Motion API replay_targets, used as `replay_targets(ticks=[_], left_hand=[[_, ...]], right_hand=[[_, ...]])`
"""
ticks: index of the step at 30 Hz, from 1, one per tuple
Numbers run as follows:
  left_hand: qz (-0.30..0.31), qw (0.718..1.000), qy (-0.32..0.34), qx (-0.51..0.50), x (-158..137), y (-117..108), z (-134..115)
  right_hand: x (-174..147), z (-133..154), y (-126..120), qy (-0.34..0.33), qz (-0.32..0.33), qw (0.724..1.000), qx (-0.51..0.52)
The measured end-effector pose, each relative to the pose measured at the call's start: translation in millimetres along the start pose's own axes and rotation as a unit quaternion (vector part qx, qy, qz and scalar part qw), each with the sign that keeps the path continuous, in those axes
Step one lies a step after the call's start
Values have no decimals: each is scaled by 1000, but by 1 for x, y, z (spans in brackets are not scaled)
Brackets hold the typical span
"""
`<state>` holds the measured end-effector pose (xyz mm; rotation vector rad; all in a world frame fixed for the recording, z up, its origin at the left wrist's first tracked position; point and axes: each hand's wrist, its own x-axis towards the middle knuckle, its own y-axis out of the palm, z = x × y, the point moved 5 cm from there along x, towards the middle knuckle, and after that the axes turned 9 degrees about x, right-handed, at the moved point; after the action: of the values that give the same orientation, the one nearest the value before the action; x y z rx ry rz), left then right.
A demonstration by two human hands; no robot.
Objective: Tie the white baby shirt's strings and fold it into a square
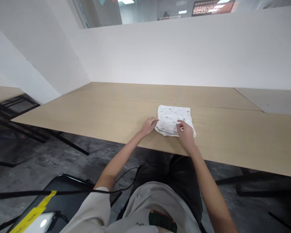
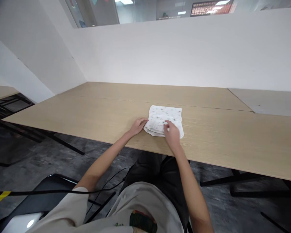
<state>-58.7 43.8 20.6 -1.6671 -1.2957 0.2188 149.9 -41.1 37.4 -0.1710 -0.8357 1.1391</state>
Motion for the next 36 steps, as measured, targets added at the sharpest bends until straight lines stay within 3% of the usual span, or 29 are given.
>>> replay_targets(ticks=[2, 6, 11, 18, 25, 30, 36], left_hand=[[22, 999, 37, 10, -13, -10, -1], [41, 996, 68, 28, -30, -26, -4], [10, 993, -10, 119, -4, -17, -28], [103, 970, -92, 198, 44, 32, -44], [84, 975, -139, 151, 39, 9, -32], [114, 984, -51, 127, 25, 6, -32], [83, 984, 106, 120, -14, -18, -16]], right_hand=[[-5, -24, -37, -12, -40, 999, -23], [-15, -61, -70, -11, 16, 999, -41], [-26, -64, -59, 21, 3, 1000, -15], [-27, -53, -49, -4, -17, 1000, -16], [-29, -49, -47, -26, 3, 999, -29], [-32, -58, -47, -22, 14, 1000, -4], [-32, -79, -59, 11, 63, 997, 36]])
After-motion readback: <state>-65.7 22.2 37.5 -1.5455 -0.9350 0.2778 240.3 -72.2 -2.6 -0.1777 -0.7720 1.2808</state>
